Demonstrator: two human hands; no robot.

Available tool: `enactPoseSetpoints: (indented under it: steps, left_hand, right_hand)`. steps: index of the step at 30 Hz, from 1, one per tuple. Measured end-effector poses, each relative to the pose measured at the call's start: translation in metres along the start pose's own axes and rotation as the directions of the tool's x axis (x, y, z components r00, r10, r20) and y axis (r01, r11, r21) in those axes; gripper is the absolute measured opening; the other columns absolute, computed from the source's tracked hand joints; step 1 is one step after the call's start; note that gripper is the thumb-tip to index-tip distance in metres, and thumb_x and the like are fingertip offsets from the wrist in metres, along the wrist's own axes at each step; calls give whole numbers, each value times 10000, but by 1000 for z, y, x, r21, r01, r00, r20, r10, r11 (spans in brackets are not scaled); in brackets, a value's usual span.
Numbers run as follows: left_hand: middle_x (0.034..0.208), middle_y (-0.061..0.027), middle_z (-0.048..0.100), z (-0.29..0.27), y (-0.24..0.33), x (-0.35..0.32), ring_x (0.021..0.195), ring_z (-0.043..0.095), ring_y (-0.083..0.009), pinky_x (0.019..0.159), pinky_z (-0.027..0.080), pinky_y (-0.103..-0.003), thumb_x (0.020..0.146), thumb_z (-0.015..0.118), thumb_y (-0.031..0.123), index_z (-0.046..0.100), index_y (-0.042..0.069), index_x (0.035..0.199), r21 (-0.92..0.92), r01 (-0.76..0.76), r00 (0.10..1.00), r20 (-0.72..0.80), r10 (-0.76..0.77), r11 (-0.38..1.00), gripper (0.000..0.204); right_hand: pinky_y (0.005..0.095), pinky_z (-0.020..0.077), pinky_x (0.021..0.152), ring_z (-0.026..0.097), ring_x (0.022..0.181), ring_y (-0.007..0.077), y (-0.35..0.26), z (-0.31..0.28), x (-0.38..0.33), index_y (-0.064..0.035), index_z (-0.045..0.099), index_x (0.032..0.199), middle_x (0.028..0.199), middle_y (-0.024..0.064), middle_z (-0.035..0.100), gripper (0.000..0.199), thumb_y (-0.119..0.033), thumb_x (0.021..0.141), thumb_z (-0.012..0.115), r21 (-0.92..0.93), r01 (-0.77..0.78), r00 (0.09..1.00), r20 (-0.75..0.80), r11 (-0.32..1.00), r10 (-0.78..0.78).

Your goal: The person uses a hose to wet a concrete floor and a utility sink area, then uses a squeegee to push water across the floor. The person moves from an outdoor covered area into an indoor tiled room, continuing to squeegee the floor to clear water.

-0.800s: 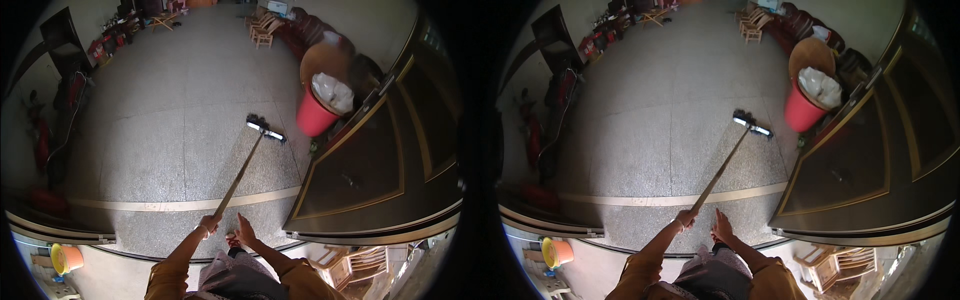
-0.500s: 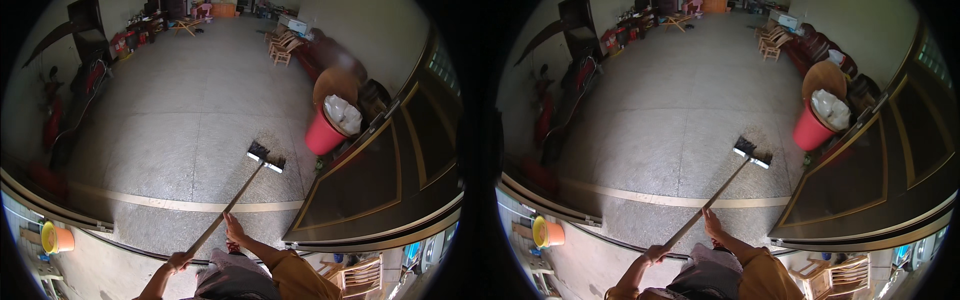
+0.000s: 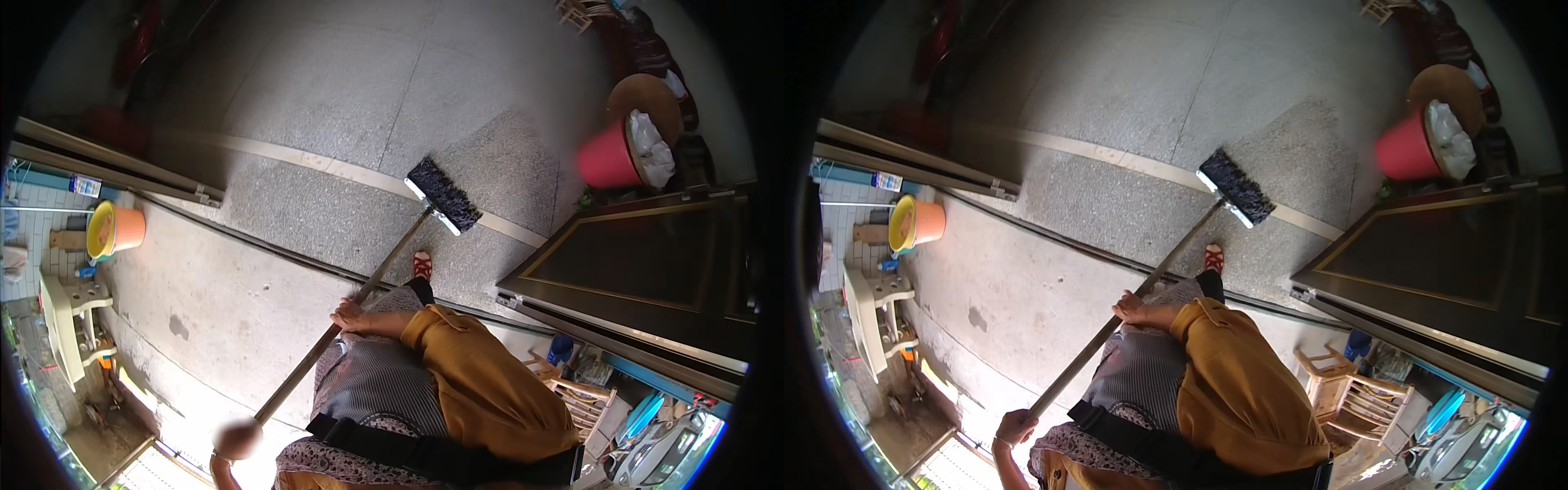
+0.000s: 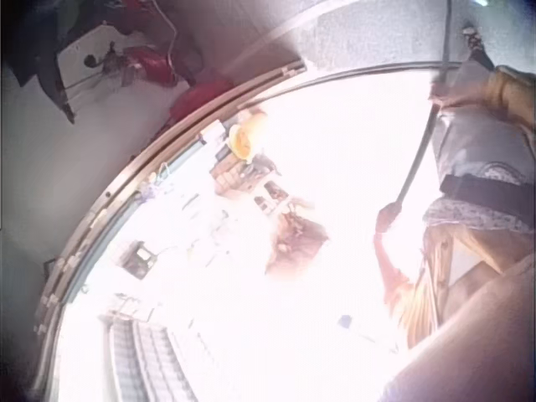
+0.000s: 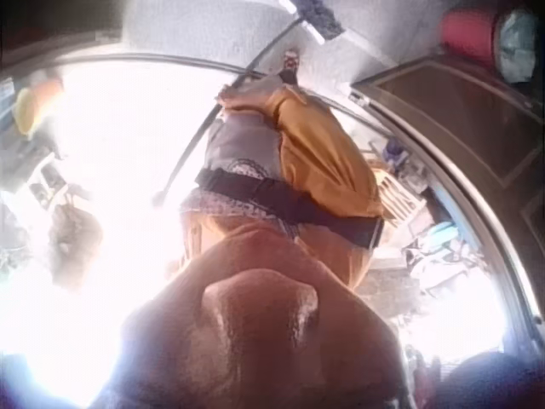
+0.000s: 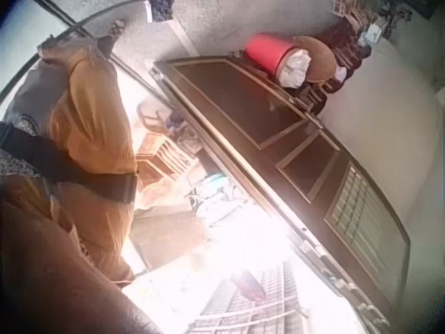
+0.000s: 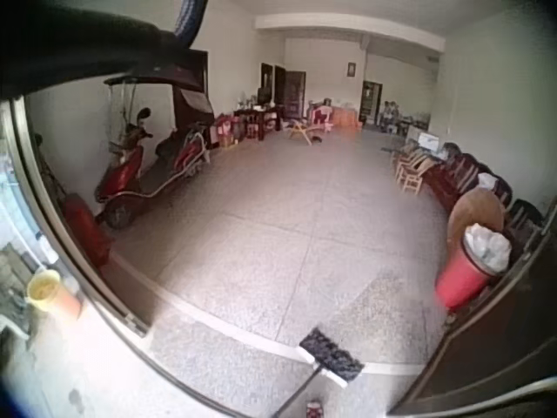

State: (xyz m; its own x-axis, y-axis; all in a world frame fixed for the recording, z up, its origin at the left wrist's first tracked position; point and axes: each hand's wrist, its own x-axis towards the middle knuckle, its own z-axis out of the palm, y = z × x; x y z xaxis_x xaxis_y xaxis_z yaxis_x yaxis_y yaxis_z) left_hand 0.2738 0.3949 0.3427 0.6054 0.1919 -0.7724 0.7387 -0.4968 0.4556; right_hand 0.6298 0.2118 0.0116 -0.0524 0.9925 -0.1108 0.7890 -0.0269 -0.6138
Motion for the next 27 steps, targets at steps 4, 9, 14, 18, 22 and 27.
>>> enactPoseSetpoints:
  steps: [4,9,14,18,22,27]
  left_hand:
    - [486,-8,463,33,-3,-72,378,415,-77,331,317,-233,769,585,223,532,32,667,-177,267,954,-86,-286,947,223]
    - [489,-12,466,65,23,-103,399,432,-88,339,324,-251,761,589,240,533,39,651,-315,381,870,-197,-452,869,236]
    - [493,-16,469,67,40,-70,420,450,-99,347,330,-270,752,593,258,533,45,635,-406,349,886,-152,-439,845,250]
    - [496,-19,472,73,75,42,436,464,-108,354,335,-284,745,596,271,533,50,623,-565,235,955,-16,-296,791,261]
    - [432,4,436,49,192,192,321,390,-71,289,278,-225,781,585,294,516,39,680,-672,183,983,113,-146,718,283]
    - [461,-19,444,27,345,375,307,400,-101,262,278,-241,768,586,369,478,71,696,-669,185,979,188,-77,720,325]
  right_hand:
    - [319,336,685,525,674,162,-70,75,28,-135,511,698,634,22,528,172,-266,753,413,111,187,928,305,976,-212]
    - [333,328,689,522,692,167,-91,84,28,-127,536,710,670,35,549,213,-294,751,410,313,277,847,367,909,-384]
    - [347,320,692,519,710,172,-32,63,7,-119,560,722,706,47,569,257,-323,749,406,240,184,919,303,953,-254]
    - [381,339,665,516,701,191,50,-18,-19,-145,550,695,660,36,516,143,-236,721,444,-74,-26,1000,-16,997,25]
    - [388,356,675,468,759,265,138,-126,-53,-62,513,820,750,104,437,150,-166,719,477,-83,-288,841,-498,954,210]
    - [406,375,710,439,841,316,191,-227,-114,-24,414,1085,891,150,415,427,-41,674,526,86,-582,645,-557,809,523]
